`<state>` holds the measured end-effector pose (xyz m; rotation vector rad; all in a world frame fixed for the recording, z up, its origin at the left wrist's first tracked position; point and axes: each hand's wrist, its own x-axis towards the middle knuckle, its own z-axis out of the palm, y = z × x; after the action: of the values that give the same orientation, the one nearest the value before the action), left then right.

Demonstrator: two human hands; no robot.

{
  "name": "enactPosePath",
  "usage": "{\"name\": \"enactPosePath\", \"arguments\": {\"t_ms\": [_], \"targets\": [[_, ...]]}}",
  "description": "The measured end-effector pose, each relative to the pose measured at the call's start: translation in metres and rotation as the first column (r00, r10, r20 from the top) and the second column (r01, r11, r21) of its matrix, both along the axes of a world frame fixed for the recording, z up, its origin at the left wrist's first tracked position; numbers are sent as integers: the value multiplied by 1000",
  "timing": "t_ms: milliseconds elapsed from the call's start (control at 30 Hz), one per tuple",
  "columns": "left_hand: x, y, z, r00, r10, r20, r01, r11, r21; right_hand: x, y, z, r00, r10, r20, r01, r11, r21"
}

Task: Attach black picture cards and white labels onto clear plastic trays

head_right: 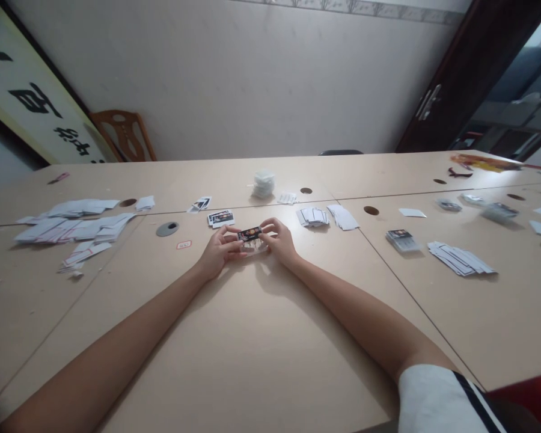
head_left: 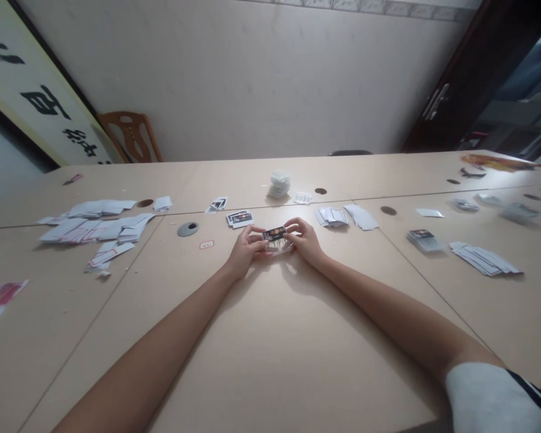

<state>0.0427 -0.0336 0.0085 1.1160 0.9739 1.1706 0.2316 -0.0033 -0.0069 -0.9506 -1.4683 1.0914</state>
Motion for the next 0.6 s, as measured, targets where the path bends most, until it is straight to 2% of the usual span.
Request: {"name": "enactPosePath", "arguments": {"t_ms": [133, 367, 600], "targets": [[-1, 1, 1, 999, -1, 55, 2, 1000, -21, -1, 2, -1, 1000, -28, 5, 28, 1000, 9], [0, 2, 1, 1000, 3, 24, -3, 1000, -3, -13, -13, 3, 989, -127, 75, 129, 992, -15], [-4, 3, -2, 999, -22, -35, 24, 998, 52, -23, -18, -4, 933, -226, 279, 168, 962, 216]]}}
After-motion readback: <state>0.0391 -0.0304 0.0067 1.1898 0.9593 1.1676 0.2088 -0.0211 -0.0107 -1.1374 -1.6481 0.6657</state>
